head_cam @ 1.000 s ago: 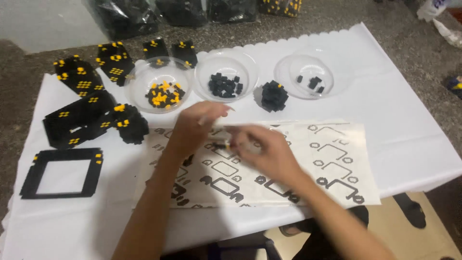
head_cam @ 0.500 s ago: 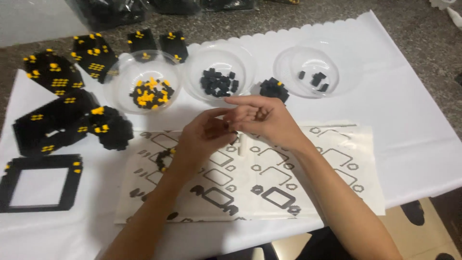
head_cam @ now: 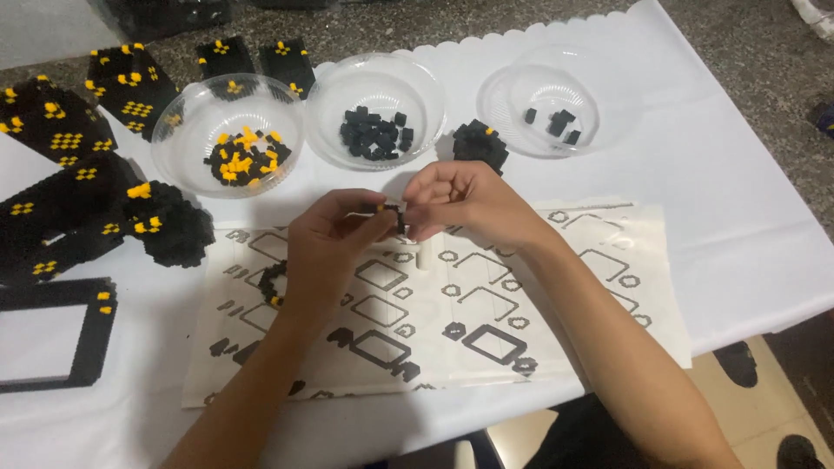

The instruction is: Assembling small interlocking plastic blocks into a larger structure on a table.

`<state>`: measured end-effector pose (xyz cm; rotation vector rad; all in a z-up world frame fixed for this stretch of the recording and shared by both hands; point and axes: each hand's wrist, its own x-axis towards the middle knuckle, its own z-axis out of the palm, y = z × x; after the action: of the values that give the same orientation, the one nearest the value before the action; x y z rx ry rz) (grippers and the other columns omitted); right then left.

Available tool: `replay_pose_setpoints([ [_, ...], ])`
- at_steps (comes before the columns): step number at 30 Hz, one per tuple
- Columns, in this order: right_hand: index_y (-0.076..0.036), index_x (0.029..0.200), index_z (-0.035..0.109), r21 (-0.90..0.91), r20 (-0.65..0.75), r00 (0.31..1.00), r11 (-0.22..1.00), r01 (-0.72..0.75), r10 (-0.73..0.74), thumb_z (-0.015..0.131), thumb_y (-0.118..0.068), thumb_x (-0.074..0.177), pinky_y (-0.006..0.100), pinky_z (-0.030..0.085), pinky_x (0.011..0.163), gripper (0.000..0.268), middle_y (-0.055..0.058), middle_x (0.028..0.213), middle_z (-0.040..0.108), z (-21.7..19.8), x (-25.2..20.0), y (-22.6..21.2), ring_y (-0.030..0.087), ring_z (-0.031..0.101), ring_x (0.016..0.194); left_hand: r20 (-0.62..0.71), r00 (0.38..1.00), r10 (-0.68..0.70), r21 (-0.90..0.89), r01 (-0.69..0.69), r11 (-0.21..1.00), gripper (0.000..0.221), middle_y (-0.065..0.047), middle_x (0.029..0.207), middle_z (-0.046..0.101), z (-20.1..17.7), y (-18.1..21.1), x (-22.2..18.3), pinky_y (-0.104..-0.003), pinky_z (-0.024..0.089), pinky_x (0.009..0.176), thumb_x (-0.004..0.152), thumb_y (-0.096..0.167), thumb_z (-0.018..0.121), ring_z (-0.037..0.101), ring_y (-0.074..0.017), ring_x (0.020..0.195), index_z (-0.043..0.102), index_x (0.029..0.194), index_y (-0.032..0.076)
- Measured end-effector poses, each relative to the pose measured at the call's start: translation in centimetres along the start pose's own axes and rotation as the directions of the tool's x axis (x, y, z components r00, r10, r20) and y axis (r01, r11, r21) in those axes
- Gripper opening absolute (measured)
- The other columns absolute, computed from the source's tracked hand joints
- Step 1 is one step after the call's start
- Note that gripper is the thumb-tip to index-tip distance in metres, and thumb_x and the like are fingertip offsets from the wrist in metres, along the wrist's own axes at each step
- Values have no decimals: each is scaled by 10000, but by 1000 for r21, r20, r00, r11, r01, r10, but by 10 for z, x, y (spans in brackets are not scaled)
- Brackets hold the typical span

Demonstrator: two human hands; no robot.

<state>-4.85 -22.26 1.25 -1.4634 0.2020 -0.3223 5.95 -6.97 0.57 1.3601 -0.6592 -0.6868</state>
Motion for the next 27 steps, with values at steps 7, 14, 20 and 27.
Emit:
replay_pose_setpoints([
  [7,71,1001,633,1,28,1000,1000,13,-13,689,35,733,366,618,673,276,184,797,697,2,-3,0,247,719,749,22,999,33,61,-34,998,258,-132,883,687,2,3,-6,-325,553,838,785,80,752,711,-192,829,672,1029,60],
  [14,79,1080,590,58,1,1000,998,5,-5,707,19,739,348,608,707,365,153,810,700,-11,-2,7,215,713,766,43,999,28,34,-29,999,343,-115,799,704,5,0,-4,-275,551,783,772,83,755,684,-157,767,665,1102,51],
  [20,89,1126,575,43,-15,999,999,-33,33,706,16,735,372,607,718,419,164,799,701,-10,3,0,222,711,733,41,999,30,-40,-29,999,394,-160,949,701,5,-2,1,-324,574,779,739,53,765,695,-193,821,664,1120,62],
  [27,88,1158,558,19,-31,998,999,-51,52,708,10,733,381,610,717,457,169,804,699,-12,6,5,239,712,738,101,993,60,-77,-52,996,485,-172,1029,627,3,-10,4,-356,562,833,741,6,755,662,-200,885,602,1197,59],
])
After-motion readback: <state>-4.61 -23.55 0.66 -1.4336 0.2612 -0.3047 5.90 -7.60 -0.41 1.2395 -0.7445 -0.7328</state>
